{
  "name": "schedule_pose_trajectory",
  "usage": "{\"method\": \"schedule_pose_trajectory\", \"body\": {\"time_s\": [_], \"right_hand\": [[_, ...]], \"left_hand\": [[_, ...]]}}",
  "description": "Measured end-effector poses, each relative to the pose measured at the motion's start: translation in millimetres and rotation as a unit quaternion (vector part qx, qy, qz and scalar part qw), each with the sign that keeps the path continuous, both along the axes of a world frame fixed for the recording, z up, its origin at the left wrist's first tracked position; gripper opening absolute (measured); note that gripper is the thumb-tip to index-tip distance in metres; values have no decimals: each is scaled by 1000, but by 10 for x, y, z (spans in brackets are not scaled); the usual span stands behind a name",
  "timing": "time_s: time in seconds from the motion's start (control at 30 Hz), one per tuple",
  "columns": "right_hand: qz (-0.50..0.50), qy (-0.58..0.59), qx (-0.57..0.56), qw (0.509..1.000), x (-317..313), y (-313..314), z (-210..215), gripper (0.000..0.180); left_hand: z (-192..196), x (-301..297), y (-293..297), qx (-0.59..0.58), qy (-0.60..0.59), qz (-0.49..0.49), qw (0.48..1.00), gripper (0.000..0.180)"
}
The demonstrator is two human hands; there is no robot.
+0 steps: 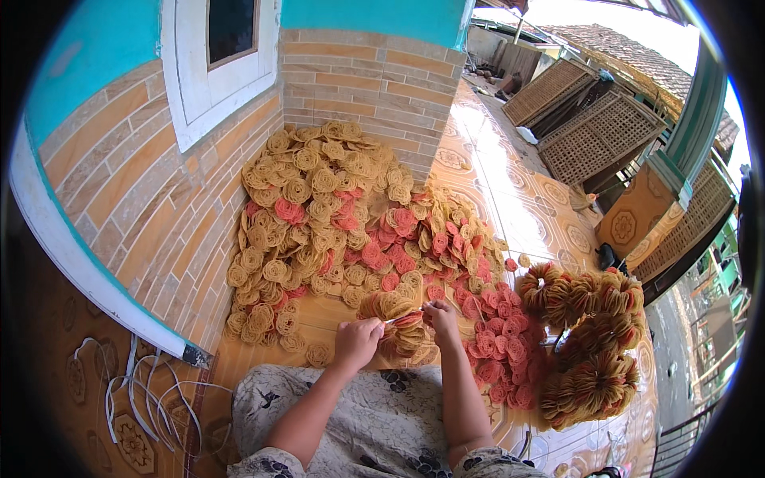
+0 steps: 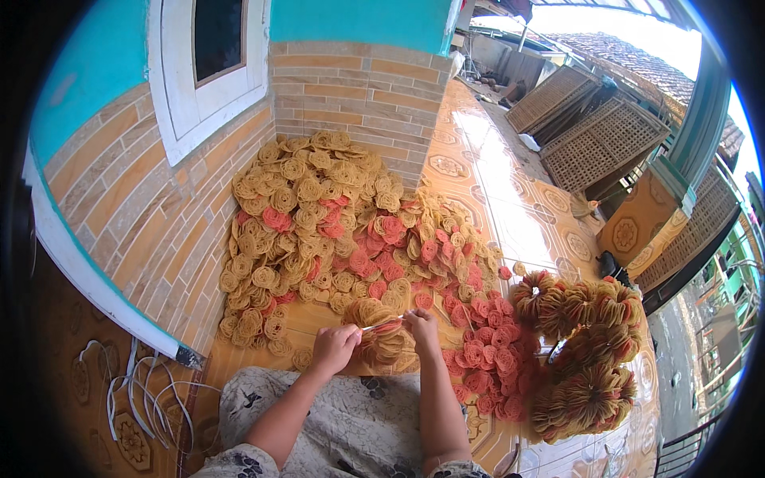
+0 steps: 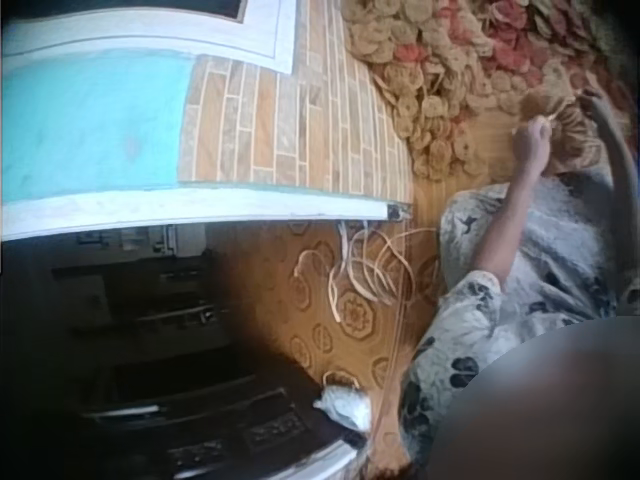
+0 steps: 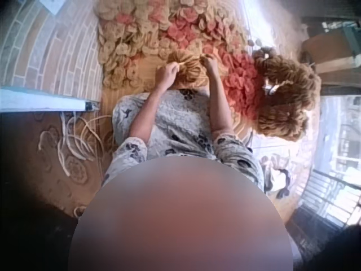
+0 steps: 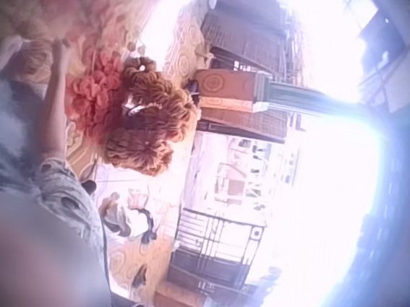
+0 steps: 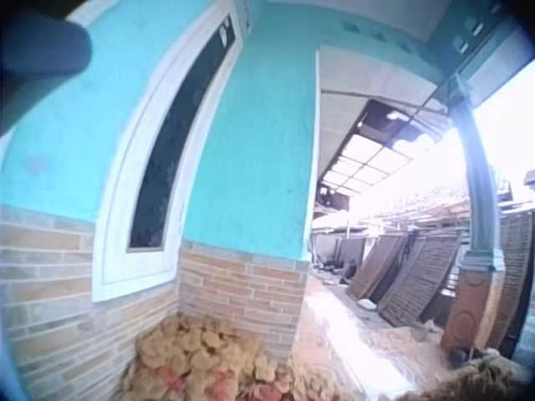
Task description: The person sits on a tiled floor and repeatedly picks up small, pre-formed circular items in yellow and pink. They insert a thin stick into each item and place the assembled unit into a growing vertical bundle. The process is repeated continuously throughout the clip.
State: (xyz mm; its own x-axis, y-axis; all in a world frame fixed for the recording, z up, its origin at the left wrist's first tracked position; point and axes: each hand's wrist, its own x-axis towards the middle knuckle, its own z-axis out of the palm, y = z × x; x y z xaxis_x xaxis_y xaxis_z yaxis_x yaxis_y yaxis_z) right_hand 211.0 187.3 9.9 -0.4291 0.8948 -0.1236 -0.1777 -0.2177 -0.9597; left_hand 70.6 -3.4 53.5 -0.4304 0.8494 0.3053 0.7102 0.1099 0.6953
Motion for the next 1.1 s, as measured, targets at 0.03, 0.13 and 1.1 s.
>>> {"method": "schedule_pose_trajectory", "body": {"time_s": [0.03,0.13,1.1], "right_hand": [[16,-124,-12,992,-11,4,-10,16],[65,-306,-22,950,-69,-24,-21,16],[138,-134,365,911,-63,-633,940,21]], "left_hand": [[-13,-10,-21,-100,-17,-6,995,29],[-18,-33,-105,-215,-35,38,975,27],[500,4,-30,193,-21,-98,976,11]]}}
